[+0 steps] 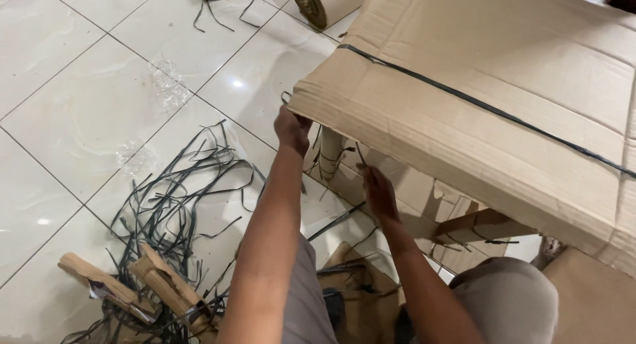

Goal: Wrapping a wooden chair with cardboard and securing it with plastic straps

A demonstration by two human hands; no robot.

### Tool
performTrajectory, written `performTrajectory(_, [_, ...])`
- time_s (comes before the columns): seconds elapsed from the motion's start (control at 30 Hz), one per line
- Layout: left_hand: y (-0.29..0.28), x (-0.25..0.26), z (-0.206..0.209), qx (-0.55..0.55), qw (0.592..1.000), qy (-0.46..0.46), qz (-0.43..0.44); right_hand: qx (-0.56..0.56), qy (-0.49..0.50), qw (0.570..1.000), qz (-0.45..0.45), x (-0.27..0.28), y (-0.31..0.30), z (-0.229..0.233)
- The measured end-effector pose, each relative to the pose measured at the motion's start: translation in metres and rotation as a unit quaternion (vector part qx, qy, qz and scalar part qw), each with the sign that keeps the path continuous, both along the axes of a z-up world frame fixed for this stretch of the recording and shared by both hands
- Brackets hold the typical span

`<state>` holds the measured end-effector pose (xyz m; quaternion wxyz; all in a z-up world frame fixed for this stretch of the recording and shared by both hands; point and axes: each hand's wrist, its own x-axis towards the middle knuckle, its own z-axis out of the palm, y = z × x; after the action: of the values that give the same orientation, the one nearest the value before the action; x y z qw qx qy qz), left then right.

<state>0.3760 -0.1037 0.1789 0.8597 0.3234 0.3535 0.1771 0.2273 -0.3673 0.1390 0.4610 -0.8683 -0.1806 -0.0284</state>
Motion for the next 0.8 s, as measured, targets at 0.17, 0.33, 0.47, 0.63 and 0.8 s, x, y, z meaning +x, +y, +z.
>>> performTrajectory(0.17, [-0.003, -0.017, 0.007, -0.031, 0.996, 0.052, 0.066, 0.080, 0.208, 0.964, -0.148, -0.054, -0.032, -0.004])
performTrajectory(0.33, [-0.064, -0.083, 0.095, 0.023, 0.993, 0.023, 0.110, 0.105, 0.222, 0.939, -0.239, -0.090, -0.064, 0.051])
performTrajectory(0.47, [-0.152, -0.180, 0.215, 0.147, 0.986, 0.016, 0.083, 0.111, 0.195, 0.935, -0.274, -0.116, -0.100, 0.078])
performTrajectory(0.63, [-0.211, -0.192, 0.103, 0.367, 0.930, -0.003, 0.015, 0.092, 0.203, 0.930, -0.292, -0.139, -0.143, 0.085])
performTrajectory(0.8, [-0.262, -0.209, 0.055, 0.529, 0.848, -0.042, -0.005, 0.112, 0.193, 0.931, -0.287, -0.145, -0.166, 0.080])
